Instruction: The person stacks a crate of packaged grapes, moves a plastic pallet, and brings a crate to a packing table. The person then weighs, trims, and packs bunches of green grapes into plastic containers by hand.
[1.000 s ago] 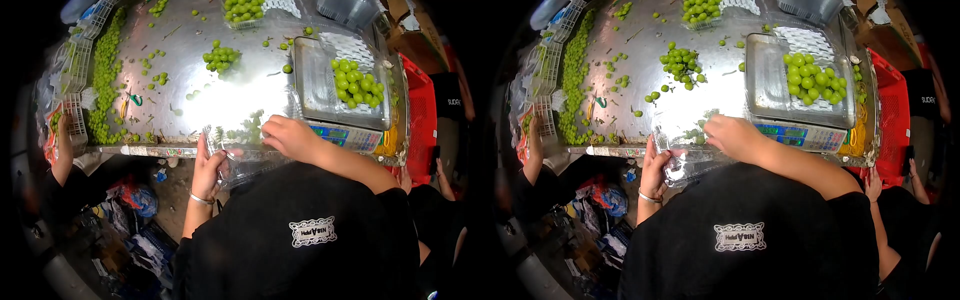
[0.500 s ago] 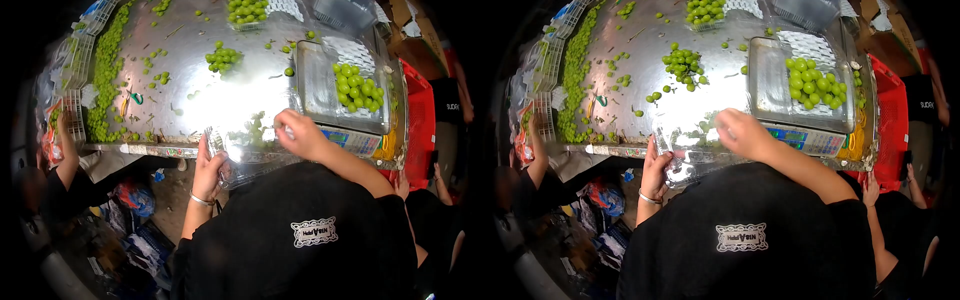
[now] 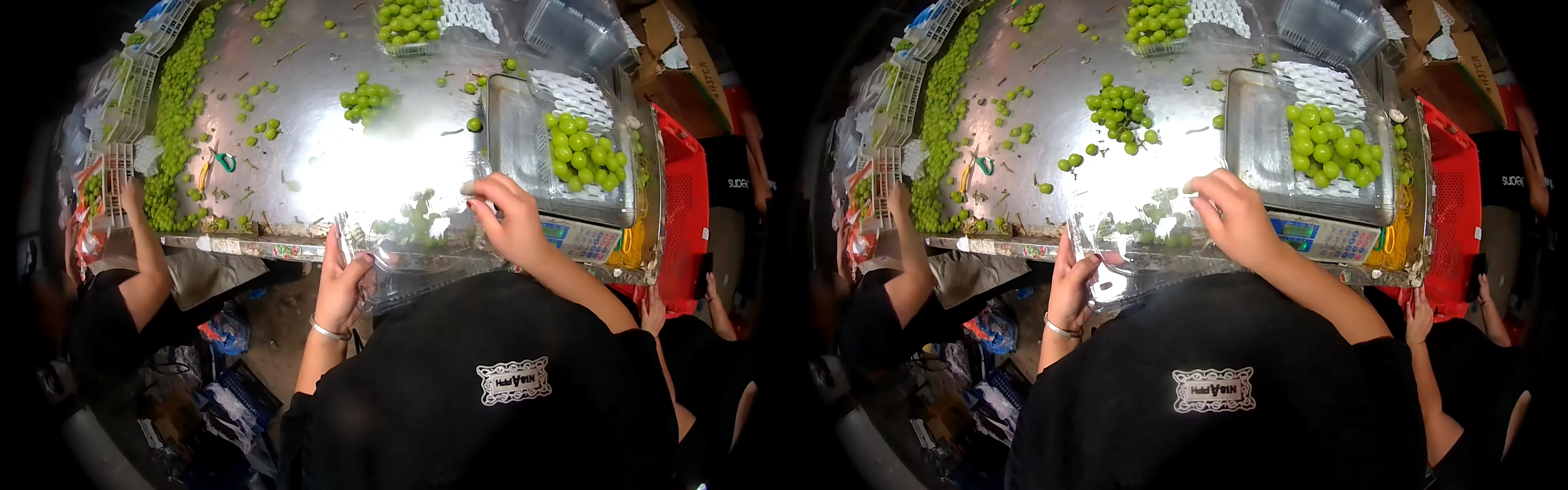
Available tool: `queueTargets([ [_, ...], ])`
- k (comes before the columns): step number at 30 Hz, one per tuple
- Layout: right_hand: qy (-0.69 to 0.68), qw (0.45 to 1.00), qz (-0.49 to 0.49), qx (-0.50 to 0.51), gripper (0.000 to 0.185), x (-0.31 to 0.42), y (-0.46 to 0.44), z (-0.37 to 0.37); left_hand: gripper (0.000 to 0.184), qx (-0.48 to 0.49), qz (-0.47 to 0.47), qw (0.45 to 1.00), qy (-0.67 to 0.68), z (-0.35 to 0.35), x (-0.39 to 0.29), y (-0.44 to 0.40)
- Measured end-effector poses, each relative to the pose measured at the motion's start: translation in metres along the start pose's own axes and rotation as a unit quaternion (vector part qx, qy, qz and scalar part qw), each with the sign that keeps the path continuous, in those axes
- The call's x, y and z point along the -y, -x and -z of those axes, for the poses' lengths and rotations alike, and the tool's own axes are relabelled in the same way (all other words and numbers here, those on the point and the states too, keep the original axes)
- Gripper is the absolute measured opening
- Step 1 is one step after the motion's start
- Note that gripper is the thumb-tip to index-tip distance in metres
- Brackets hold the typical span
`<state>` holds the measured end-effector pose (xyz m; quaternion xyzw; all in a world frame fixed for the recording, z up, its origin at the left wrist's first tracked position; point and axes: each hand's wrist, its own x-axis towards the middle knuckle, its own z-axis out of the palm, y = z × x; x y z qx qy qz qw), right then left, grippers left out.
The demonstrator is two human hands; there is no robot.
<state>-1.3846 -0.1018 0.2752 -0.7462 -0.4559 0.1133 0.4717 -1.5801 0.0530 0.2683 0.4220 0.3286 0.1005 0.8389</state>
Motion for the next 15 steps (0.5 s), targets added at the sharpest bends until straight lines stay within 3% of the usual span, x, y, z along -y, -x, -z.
queueTargets([
  [1,0.001,1.000,0.000,-0.002,0.011,0.000,0.000,-0.002,0.063,0.002,-0.001,1.000,-0.001,0.000,0.000,0.000],
  [3,0.012,0.994,0.099,0.044,0.013,-0.001,0.003,-0.009,0.063,-0.016,-0.005,1.000,-0.005,-0.003,0.002,0.000],
  [6,0.029,0.992,0.075,0.100,0.015,0.000,0.012,-0.016,0.065,0.002,-0.008,1.000,-0.008,-0.008,-0.003,0.003],
  [11,-0.041,0.996,0.008,0.079,0.010,0.010,0.020,-0.012,0.071,-0.009,0.008,1.000,-0.018,-0.012,-0.006,0.012],
  [13,-0.026,1.000,-0.011,-0.010,0.007,0.009,0.025,-0.021,0.071,-0.006,-0.001,1.000,-0.019,-0.014,-0.006,0.011],
  [15,-0.018,1.000,-0.009,0.009,0.008,0.008,0.028,-0.023,0.072,-0.003,-0.005,1.000,-0.023,-0.015,-0.004,0.014],
])
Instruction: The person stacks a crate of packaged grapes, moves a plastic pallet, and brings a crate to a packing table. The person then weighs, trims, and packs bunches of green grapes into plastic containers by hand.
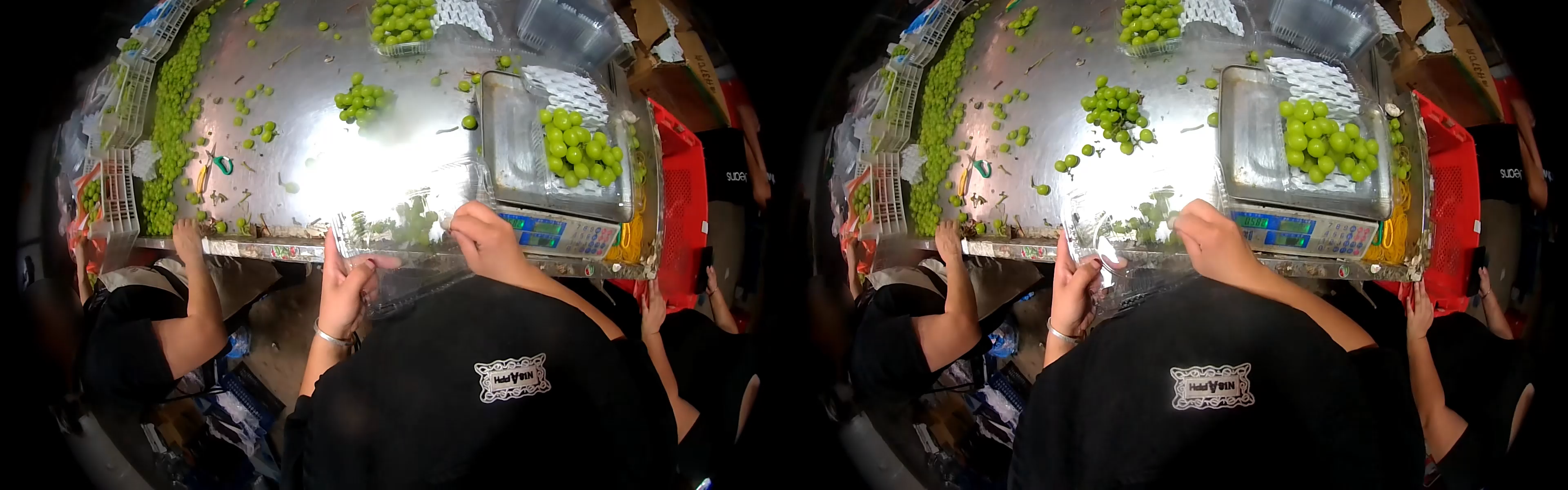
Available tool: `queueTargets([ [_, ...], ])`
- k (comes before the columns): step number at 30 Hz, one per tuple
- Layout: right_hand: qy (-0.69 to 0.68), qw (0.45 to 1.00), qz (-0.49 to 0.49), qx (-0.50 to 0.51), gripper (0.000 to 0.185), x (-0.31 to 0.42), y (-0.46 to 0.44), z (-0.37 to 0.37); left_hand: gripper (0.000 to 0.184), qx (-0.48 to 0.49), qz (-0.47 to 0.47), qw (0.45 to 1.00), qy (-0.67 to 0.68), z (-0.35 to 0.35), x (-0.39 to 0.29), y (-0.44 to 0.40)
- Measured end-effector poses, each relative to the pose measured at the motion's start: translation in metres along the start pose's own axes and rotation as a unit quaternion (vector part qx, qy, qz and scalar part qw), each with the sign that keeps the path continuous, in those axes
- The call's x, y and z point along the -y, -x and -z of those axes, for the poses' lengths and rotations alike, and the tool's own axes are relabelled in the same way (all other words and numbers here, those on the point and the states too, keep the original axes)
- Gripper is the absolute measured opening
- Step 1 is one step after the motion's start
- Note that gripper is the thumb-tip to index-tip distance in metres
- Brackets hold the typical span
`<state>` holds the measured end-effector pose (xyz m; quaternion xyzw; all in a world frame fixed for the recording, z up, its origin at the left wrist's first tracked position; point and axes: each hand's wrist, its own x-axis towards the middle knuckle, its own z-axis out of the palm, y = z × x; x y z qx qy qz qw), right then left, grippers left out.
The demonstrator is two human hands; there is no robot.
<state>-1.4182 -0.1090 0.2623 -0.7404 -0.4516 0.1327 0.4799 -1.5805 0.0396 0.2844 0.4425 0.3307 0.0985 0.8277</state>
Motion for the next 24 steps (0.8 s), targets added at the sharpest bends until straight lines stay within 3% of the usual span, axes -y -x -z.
queueTargets([
  [2,0.012,1.000,0.004,0.013,0.009,0.000,0.002,0.002,0.062,-0.024,0.000,0.999,-0.025,-0.001,0.000,0.001],
  [4,-0.056,0.997,-0.050,-0.026,0.009,0.002,0.003,0.004,0.066,-0.016,0.007,1.000,-0.012,0.000,-0.001,-0.001],
  [8,0.006,0.999,-0.030,-0.028,0.009,0.005,0.005,0.000,0.068,0.005,-0.004,1.000,0.000,0.001,0.001,-0.003],
  [10,-0.052,0.995,-0.071,0.055,0.009,0.010,0.003,0.006,0.067,0.005,0.002,1.000,0.001,0.005,0.001,-0.002],
  [11,-0.050,0.995,-0.069,0.053,0.009,0.007,0.003,0.004,0.066,0.003,0.009,1.000,0.006,0.005,0.002,-0.003],
  [13,-0.038,0.996,-0.072,-0.045,0.009,0.000,0.005,-0.002,0.065,-0.002,0.001,1.000,0.002,0.001,0.003,-0.004],
  [16,-0.024,0.998,-0.043,0.037,0.009,0.006,0.004,0.002,0.064,-0.009,0.004,1.000,-0.005,0.003,0.001,-0.002],
  [19,-0.033,0.998,-0.045,-0.019,0.010,0.008,-0.001,-0.001,0.065,-0.002,0.004,1.000,-0.006,0.004,0.003,-0.006],
  [24,-0.033,0.999,-0.024,0.021,0.012,0.006,-0.002,0.000,0.069,0.005,0.005,1.000,-0.011,0.006,0.003,-0.002],
])
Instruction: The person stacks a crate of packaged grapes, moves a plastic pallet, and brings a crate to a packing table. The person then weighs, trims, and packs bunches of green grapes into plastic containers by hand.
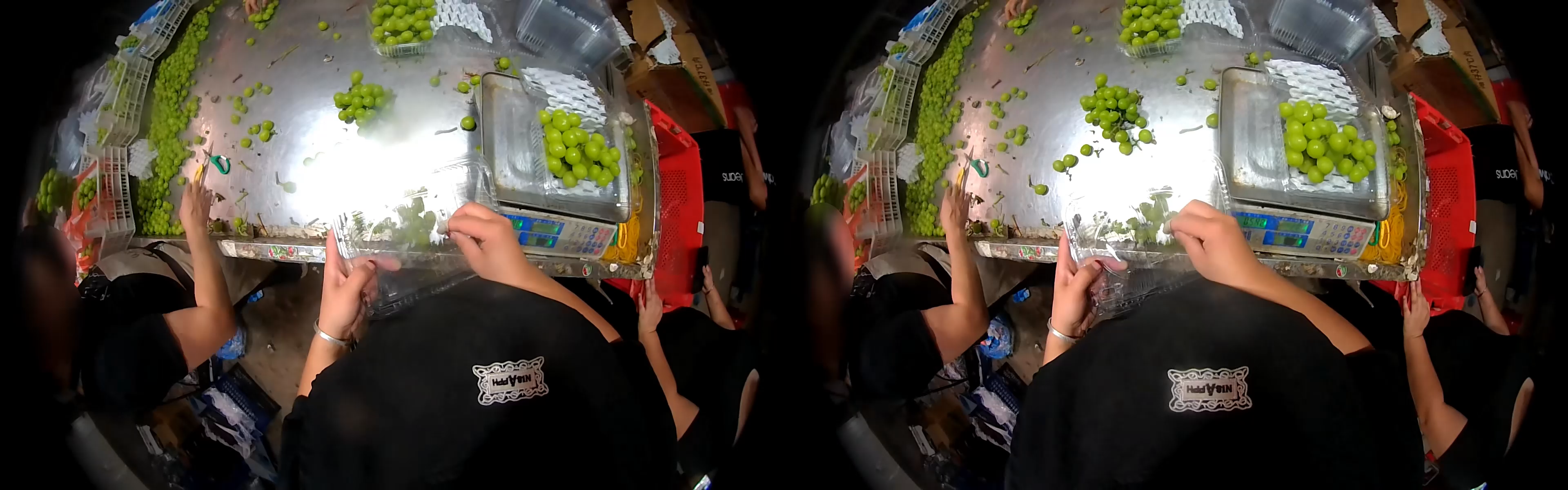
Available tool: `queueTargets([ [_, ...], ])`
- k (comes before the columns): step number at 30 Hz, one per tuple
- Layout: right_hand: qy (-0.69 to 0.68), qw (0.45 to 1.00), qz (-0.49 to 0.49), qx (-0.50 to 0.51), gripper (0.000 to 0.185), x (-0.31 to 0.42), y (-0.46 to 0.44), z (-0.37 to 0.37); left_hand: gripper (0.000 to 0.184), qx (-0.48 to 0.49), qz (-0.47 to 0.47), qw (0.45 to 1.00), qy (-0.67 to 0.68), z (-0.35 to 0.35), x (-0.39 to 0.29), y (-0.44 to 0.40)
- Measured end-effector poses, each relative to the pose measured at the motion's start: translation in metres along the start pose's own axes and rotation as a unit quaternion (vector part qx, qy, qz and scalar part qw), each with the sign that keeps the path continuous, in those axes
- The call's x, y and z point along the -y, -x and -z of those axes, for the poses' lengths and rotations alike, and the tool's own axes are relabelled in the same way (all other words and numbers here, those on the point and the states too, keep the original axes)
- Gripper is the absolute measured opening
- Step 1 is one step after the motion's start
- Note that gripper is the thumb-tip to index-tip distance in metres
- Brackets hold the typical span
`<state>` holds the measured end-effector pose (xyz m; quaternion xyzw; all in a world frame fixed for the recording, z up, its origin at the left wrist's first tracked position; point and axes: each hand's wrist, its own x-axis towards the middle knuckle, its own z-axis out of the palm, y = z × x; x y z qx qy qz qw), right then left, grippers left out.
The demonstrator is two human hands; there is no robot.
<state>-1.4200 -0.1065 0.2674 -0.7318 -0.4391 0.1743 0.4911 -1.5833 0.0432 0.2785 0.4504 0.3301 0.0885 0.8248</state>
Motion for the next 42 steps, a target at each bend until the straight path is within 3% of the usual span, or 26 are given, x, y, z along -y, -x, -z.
queueTargets([
  [17,0.012,0.999,0.026,0.027,0.012,-0.001,0.003,0.003,0.072,-0.025,0.001,1.000,-0.002,-0.007,0.000,0.004],
  [19,-0.023,0.999,0.022,-0.022,0.012,-0.003,0.005,0.001,0.072,-0.009,0.000,1.000,0.011,-0.004,0.000,0.005],
  [23,0.031,0.999,0.026,-0.004,0.013,-0.003,0.007,-0.002,0.073,0.007,-0.006,1.000,0.015,-0.001,0.002,0.001],
  [25,-0.030,0.999,0.014,0.011,0.014,-0.004,0.008,0.004,0.071,-0.012,0.004,1.000,0.007,-0.001,0.002,0.003],
  [29,-0.019,1.000,-0.014,-0.007,0.014,-0.004,0.011,-0.003,0.066,-0.006,-0.007,1.000,0.008,-0.002,0.003,-0.001],
  [31,-0.034,0.998,0.017,0.047,0.013,-0.004,0.007,0.002,0.065,-0.012,-0.003,1.000,-0.001,-0.001,0.000,0.000],
  [35,-0.028,1.000,-0.013,0.006,0.013,-0.003,0.003,-0.005,0.066,-0.022,-0.008,1.000,-0.008,-0.003,0.002,-0.002],
  [38,0.009,0.999,0.040,0.034,0.014,-0.006,0.004,-0.001,0.067,-0.021,-0.005,1.000,-0.005,-0.003,0.001,0.001],
  [42,-0.023,0.998,0.004,0.052,0.015,-0.005,0.002,-0.002,0.067,-0.021,-0.012,1.000,0.001,-0.006,0.002,-0.001],
])
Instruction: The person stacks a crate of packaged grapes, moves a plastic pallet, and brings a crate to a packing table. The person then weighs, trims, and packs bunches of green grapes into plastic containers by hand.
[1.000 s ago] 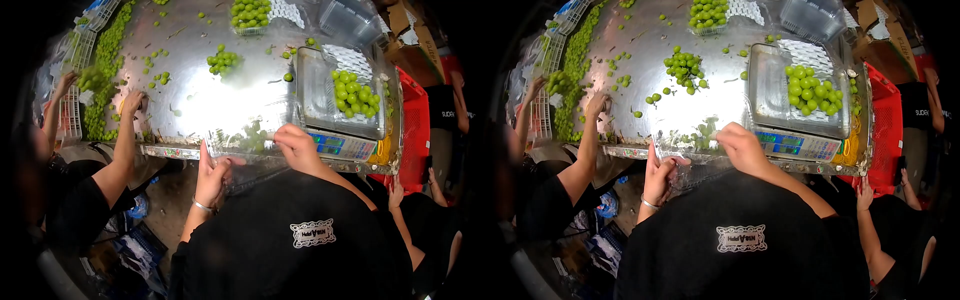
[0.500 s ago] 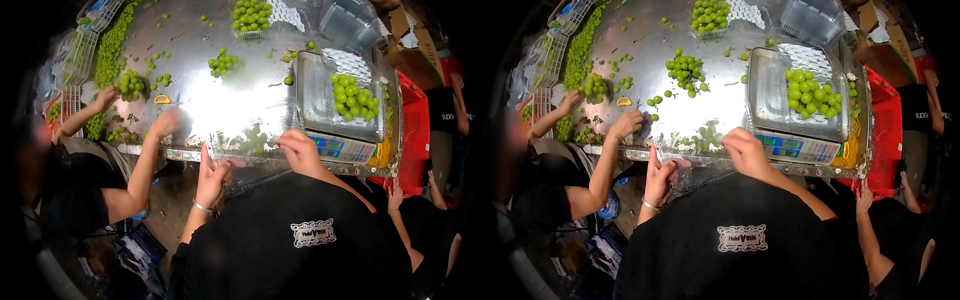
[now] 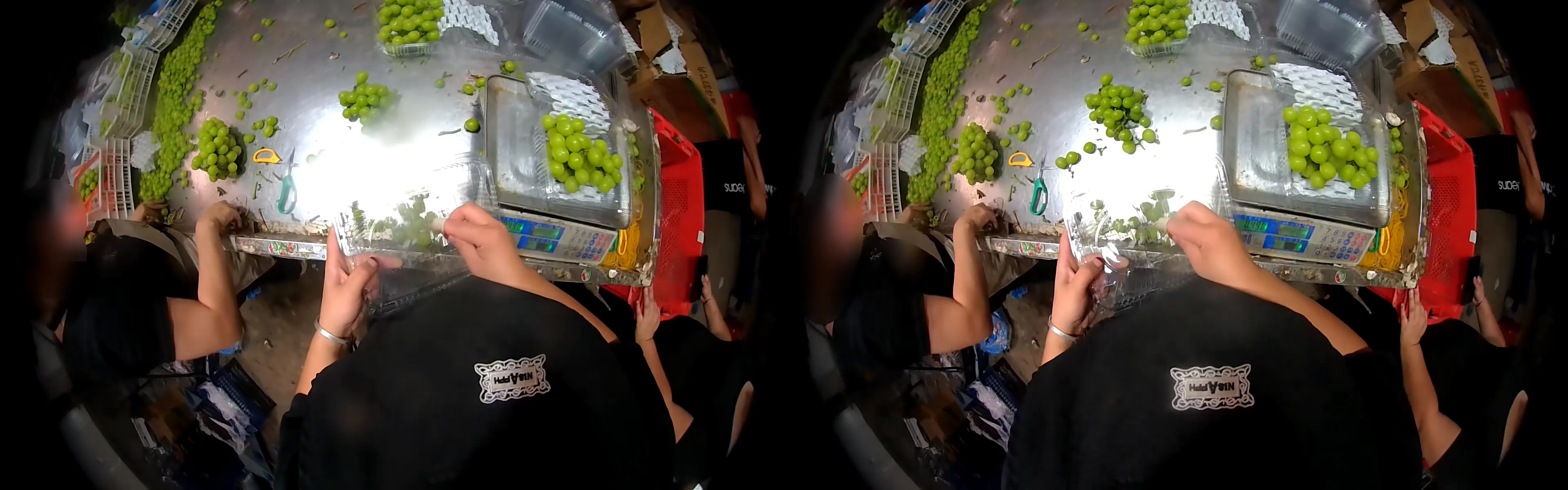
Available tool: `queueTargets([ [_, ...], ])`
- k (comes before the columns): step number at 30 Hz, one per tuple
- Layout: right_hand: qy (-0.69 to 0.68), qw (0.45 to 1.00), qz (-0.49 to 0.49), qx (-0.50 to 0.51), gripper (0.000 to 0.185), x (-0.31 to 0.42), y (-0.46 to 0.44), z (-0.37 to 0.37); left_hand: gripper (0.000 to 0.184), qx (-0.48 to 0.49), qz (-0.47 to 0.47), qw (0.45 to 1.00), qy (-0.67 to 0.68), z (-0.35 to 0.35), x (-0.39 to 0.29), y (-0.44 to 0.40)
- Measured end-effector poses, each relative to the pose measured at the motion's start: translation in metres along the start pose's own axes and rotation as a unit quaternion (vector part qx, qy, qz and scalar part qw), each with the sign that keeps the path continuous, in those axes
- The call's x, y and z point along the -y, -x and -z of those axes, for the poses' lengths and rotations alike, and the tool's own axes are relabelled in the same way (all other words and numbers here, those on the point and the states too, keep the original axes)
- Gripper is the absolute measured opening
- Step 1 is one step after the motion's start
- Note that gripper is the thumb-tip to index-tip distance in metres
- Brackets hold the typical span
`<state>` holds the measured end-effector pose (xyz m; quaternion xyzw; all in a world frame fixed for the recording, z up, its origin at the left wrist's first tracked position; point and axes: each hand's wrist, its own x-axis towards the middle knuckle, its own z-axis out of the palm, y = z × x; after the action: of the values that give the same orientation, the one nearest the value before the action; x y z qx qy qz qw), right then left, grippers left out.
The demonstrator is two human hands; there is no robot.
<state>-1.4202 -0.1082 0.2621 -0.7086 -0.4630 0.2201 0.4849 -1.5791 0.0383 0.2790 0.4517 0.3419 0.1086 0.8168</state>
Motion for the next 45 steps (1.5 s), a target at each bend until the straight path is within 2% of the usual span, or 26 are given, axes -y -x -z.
queueTargets([
  [3,0.000,1.000,0.017,0.008,0.016,-0.001,0.004,-0.002,0.067,0.008,-0.016,1.000,-0.007,0.003,0.001,-0.001],
  [5,-0.005,0.999,0.032,0.018,0.017,-0.001,0.003,-0.001,0.068,0.011,0.009,1.000,-0.001,0.004,0.001,0.001],
  [8,-0.014,1.000,0.005,-0.005,0.017,0.001,0.002,-0.004,0.069,0.011,-0.021,1.000,0.002,0.003,0.005,-0.001],
  [10,0.032,0.999,0.017,0.036,0.017,0.005,0.003,0.000,0.069,-0.001,-0.009,1.000,-0.005,0.003,0.003,0.004],
  [13,0.004,1.000,0.004,-0.018,0.015,0.000,0.007,0.001,0.071,-0.012,0.001,1.000,-0.007,0.002,0.003,0.004],
  [15,0.013,1.000,0.014,-0.015,0.015,0.002,0.008,0.001,0.071,0.001,-0.023,1.000,0.000,0.006,0.009,0.002],
  [23,0.012,0.999,0.034,0.000,0.014,0.004,0.007,0.000,0.070,-0.009,-0.010,1.000,0.010,0.005,0.007,0.005],
  [26,-0.001,1.000,0.025,-0.016,0.012,0.004,0.006,0.004,0.069,-0.002,-0.010,1.000,0.015,0.005,0.008,0.003],
  [28,0.000,0.998,-0.031,0.049,0.015,0.010,0.006,0.006,0.069,-0.005,-0.013,1.000,0.015,0.007,0.010,0.004],
  [31,-0.014,0.996,-0.058,0.062,0.021,0.023,-0.001,0.013,0.069,-0.002,-0.020,0.998,0.052,0.012,0.016,0.003],
  [33,0.051,0.997,0.057,0.021,0.024,0.009,-0.004,0.003,0.071,0.013,-0.001,0.998,0.067,0.008,0.005,0.006],
  [35,0.065,0.996,0.065,0.018,0.018,0.009,-0.015,0.005,0.064,-0.030,-0.054,0.998,0.033,0.004,0.000,0.009],
  [36,0.023,0.999,0.034,0.019,0.015,0.019,-0.023,0.010,0.072,-0.055,-0.056,0.997,0.020,0.001,-0.012,0.011],
  [37,-0.020,1.000,-0.001,0.023,0.012,0.026,-0.028,0.014,0.072,-0.053,-0.075,0.996,0.018,0.002,-0.026,0.009],
  [38,-0.169,0.984,-0.055,0.019,0.011,0.027,-0.029,0.016,0.076,-0.050,-0.154,0.986,-0.049,0.007,-0.040,0.008],
  [39,-0.314,0.943,-0.109,0.018,0.011,0.027,-0.033,0.021,0.080,-0.047,-0.229,0.965,-0.115,0.010,-0.055,0.008],
  [40,-0.347,0.932,-0.106,0.014,0.013,0.030,-0.036,0.033,0.081,-0.061,-0.266,0.951,-0.143,0.009,-0.073,0.010],
  [41,-0.371,0.924,-0.089,-0.002,0.017,0.027,-0.038,0.042,0.079,-0.057,-0.313,0.932,-0.175,0.012,-0.086,0.010],
  [42,-0.373,0.922,-0.103,-0.024,0.018,0.034,-0.039,0.052,0.080,-0.084,-0.383,0.889,-0.236,0.018,-0.091,0.001],
  [44,-0.369,0.920,-0.110,-0.075,0.019,0.038,-0.035,0.072,0.081,-0.110,-0.452,0.821,-0.331,0.019,-0.113,-0.019],
  [45,-0.304,0.941,-0.081,-0.123,0.019,0.036,-0.027,0.082,0.082,-0.113,-0.451,0.804,-0.370,0.013,-0.131,-0.026],
])
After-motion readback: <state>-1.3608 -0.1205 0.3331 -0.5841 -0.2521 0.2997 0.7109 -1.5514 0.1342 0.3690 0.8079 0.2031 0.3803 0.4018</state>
